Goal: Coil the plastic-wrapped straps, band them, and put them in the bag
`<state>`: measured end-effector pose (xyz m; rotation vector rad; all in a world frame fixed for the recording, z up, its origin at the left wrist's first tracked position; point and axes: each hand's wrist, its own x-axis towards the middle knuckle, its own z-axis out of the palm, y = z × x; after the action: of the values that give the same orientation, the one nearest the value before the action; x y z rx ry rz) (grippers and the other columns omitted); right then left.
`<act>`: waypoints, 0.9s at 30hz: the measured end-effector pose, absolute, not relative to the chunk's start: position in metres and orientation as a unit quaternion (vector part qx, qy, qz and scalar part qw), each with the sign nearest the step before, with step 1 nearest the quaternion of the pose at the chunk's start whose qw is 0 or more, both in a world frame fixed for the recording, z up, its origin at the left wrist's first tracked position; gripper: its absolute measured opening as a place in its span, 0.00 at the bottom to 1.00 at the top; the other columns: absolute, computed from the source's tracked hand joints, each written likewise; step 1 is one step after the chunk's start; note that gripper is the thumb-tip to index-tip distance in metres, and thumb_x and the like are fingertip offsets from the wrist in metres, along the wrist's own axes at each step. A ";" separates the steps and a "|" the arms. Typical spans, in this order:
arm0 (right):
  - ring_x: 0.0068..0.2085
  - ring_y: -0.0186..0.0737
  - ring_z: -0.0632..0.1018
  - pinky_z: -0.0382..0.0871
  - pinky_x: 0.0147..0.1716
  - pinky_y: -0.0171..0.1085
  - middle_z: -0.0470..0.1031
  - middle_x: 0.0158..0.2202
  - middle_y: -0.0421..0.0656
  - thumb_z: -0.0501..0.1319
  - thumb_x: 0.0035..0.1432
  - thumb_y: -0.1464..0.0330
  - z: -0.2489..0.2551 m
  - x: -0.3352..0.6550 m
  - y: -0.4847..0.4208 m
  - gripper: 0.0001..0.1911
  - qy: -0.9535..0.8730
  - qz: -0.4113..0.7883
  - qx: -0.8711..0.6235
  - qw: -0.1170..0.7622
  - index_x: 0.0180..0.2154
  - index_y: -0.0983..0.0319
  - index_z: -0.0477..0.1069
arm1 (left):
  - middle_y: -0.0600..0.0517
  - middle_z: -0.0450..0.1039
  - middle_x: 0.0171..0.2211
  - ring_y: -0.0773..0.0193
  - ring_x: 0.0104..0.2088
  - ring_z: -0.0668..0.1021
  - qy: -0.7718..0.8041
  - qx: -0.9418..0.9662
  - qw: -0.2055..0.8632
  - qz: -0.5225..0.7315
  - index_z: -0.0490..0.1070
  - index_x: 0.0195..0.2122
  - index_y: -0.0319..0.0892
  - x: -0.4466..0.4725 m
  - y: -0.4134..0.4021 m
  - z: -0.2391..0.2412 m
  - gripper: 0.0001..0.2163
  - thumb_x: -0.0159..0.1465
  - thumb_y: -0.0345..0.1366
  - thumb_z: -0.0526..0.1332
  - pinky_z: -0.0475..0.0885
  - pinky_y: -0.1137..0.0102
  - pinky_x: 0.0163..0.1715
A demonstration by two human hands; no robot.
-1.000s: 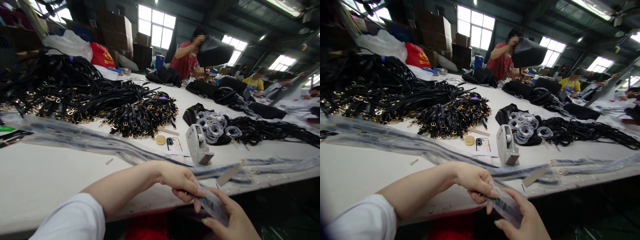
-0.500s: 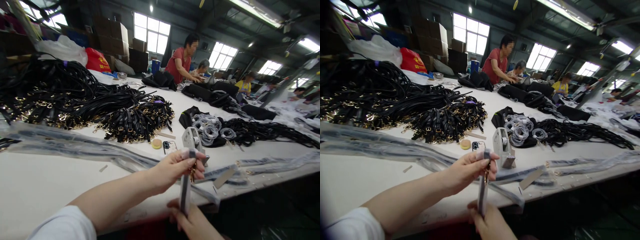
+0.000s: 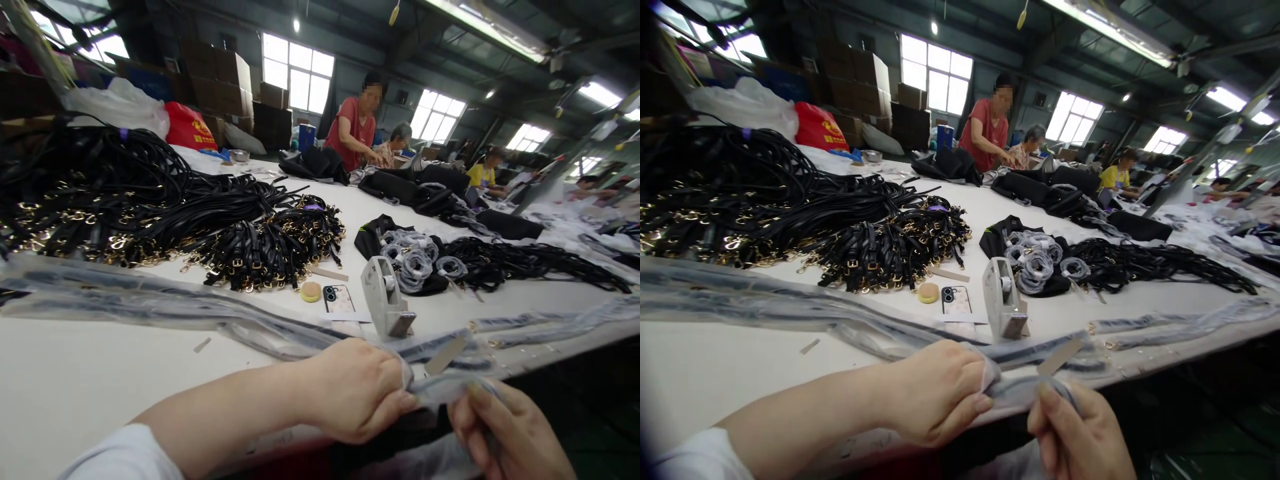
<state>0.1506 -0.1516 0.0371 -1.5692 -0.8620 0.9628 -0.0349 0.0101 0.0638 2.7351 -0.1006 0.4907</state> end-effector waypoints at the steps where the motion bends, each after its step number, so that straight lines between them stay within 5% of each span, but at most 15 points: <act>1: 0.12 0.28 0.55 0.45 0.12 0.29 0.61 0.11 0.37 0.58 0.60 0.46 0.035 0.155 -0.141 0.27 -0.343 0.377 -0.671 0.538 0.22 0.61 0.70 | 0.48 0.72 0.26 0.62 0.24 0.71 -0.018 0.968 0.197 0.157 0.67 0.30 0.40 -0.034 0.009 0.065 0.15 0.69 0.41 0.48 0.64 0.68 0.24; 4: 0.16 0.32 0.66 0.59 0.15 0.30 0.68 0.16 0.38 0.62 0.58 0.48 0.026 0.165 -0.112 0.23 -0.405 0.296 -0.702 0.505 0.25 0.61 0.71 | 0.51 0.68 0.22 0.66 0.21 0.67 0.047 0.932 0.338 0.123 0.70 0.29 0.40 -0.034 0.009 0.065 0.19 0.70 0.42 0.47 0.60 0.71 0.23; 6: 0.33 0.42 0.78 0.73 0.34 0.35 0.77 0.31 0.44 0.64 0.57 0.53 0.021 0.164 -0.104 0.17 -0.464 0.210 -0.713 0.482 0.36 0.61 0.75 | 0.54 0.63 0.18 0.69 0.18 0.64 0.085 0.856 0.501 0.100 0.72 0.30 0.39 -0.034 0.009 0.062 0.23 0.71 0.46 0.45 0.59 0.73 0.21; 9: 0.55 0.50 0.73 0.66 0.55 0.45 0.74 0.53 0.49 0.61 0.60 0.59 0.015 0.144 -0.111 0.20 -0.530 0.225 -0.671 0.467 0.52 0.59 0.70 | 0.59 0.54 0.13 0.71 0.13 0.56 0.085 0.669 0.736 0.061 0.71 0.30 0.38 -0.031 0.011 0.057 0.26 0.70 0.54 0.45 0.51 0.75 0.14; 11: 0.56 0.50 0.72 0.67 0.55 0.45 0.72 0.56 0.50 0.59 0.61 0.63 0.011 0.124 -0.117 0.19 -0.554 0.316 -0.624 0.452 0.54 0.59 0.68 | 0.60 0.51 0.13 0.72 0.12 0.52 0.068 0.538 0.837 0.068 0.70 0.32 0.37 -0.028 0.011 0.054 0.24 0.69 0.53 0.48 0.47 0.75 0.12; 14: 0.47 0.48 0.77 0.71 0.47 0.42 0.77 0.46 0.48 0.58 0.61 0.66 0.007 0.104 -0.112 0.14 -0.531 0.359 -0.612 0.463 0.48 0.61 0.70 | 0.59 0.54 0.15 0.74 0.13 0.53 0.079 0.417 0.899 0.111 0.72 0.35 0.34 -0.025 0.012 0.054 0.20 0.70 0.46 0.50 0.50 0.76 0.13; 18: 0.34 0.42 0.76 0.70 0.38 0.38 0.76 0.31 0.43 0.54 0.67 0.59 0.001 0.104 -0.094 0.14 -0.510 0.306 -0.655 0.466 0.36 0.62 0.72 | 0.56 0.59 0.20 0.74 0.16 0.58 0.100 0.389 0.903 0.154 0.73 0.40 0.32 -0.024 0.010 0.061 0.17 0.69 0.42 0.51 0.57 0.77 0.17; 22: 0.39 0.40 0.79 0.70 0.41 0.35 0.80 0.37 0.41 0.54 0.67 0.62 0.000 0.096 -0.096 0.15 -0.568 0.387 -0.614 0.389 0.38 0.60 0.77 | 0.55 0.61 0.24 0.72 0.20 0.64 0.143 0.461 0.840 0.248 0.71 0.45 0.35 -0.023 0.012 0.060 0.17 0.70 0.45 0.52 0.63 0.74 0.21; 27: 0.36 0.38 0.81 0.72 0.36 0.30 0.80 0.29 0.34 0.63 0.60 0.57 0.017 0.072 -0.126 0.11 -0.573 0.522 -0.501 0.385 0.34 0.55 0.80 | 0.49 0.70 0.34 0.60 0.35 0.74 0.129 0.740 0.416 0.512 0.61 0.58 0.40 -0.029 0.028 0.029 0.19 0.71 0.45 0.49 0.72 0.62 0.40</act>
<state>0.0718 -0.1261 0.0167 -1.2774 -1.4588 1.3302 -0.0287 0.0278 0.0287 1.8582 0.3240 1.2858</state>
